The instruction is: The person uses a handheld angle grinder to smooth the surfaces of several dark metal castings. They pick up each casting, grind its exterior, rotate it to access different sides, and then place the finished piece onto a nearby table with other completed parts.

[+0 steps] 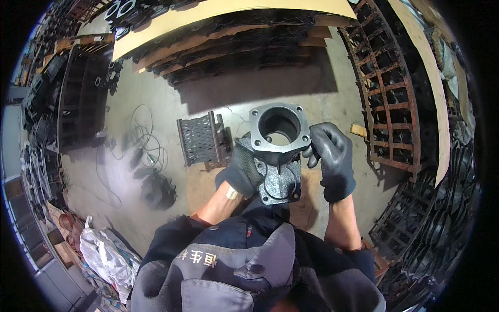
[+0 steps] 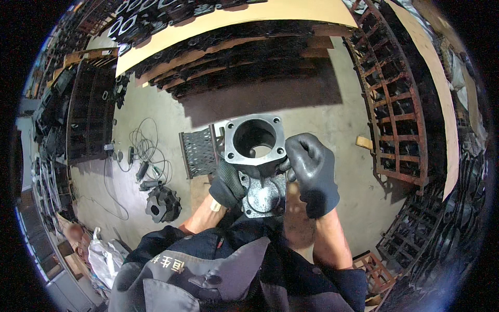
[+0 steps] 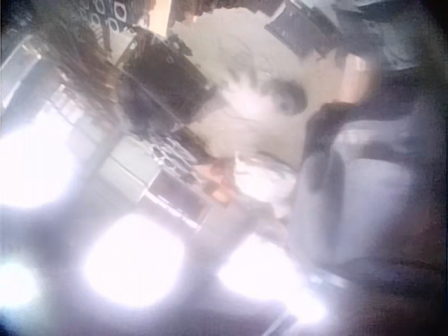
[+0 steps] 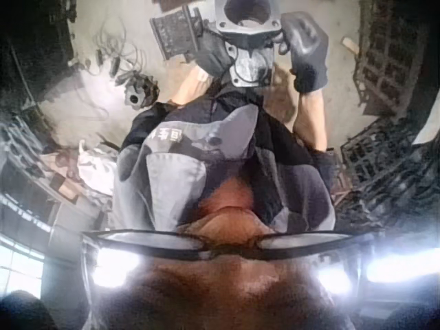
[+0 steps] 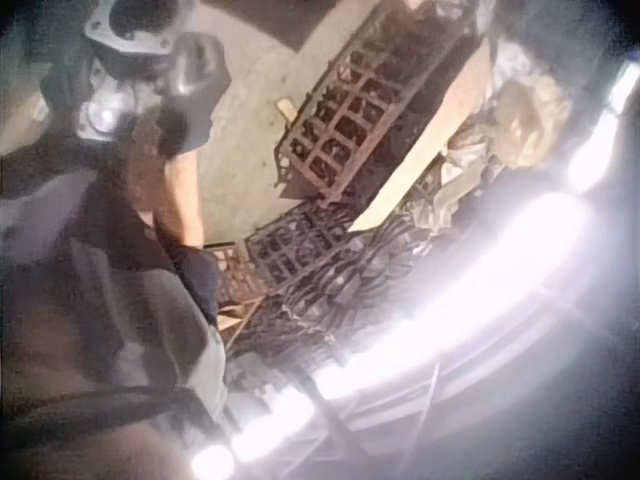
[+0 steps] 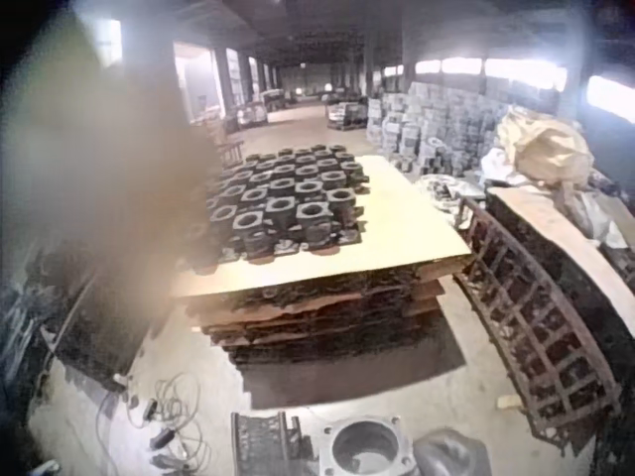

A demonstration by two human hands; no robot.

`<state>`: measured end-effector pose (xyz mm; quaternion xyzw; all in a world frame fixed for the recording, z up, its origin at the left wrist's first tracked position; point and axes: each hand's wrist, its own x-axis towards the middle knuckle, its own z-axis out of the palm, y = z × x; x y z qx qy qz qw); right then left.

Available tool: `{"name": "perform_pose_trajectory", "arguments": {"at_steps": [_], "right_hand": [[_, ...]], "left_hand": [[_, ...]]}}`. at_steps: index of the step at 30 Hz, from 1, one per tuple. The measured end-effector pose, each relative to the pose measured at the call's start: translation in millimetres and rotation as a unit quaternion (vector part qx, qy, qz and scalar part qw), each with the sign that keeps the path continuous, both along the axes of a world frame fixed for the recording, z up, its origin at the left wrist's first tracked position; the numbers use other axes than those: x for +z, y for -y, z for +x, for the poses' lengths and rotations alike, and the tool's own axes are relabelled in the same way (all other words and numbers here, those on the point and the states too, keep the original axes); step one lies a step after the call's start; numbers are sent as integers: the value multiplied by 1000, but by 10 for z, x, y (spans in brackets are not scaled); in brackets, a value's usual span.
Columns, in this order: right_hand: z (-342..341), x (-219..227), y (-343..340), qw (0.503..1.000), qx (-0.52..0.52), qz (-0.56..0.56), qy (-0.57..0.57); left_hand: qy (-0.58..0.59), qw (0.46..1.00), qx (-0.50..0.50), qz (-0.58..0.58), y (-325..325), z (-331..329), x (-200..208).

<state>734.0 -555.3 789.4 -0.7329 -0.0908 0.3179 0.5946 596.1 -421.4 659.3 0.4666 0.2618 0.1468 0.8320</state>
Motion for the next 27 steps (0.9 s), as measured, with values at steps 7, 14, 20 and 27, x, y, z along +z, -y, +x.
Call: {"name": "perform_pose_trajectory", "arguments": {"at_steps": [7, 14, 20, 27], "right_hand": [[360, -178, 114, 998, -15, 29, 55], [765, -17, -356, 995, -42, 44, 74], [1279, 115, -860, 995, -49, 22, 89], [1775, 154, -1177, 991, -72, 52, 104]], "left_hand": [[73, 994, 1, -79, -60, 580, 348], [63, 996, -2, 67, -739, 1393, 314], [100, 980, -32, 172, -1369, 1923, 642], [150, 908, 45, -389, -1778, 2513, 642]]}}
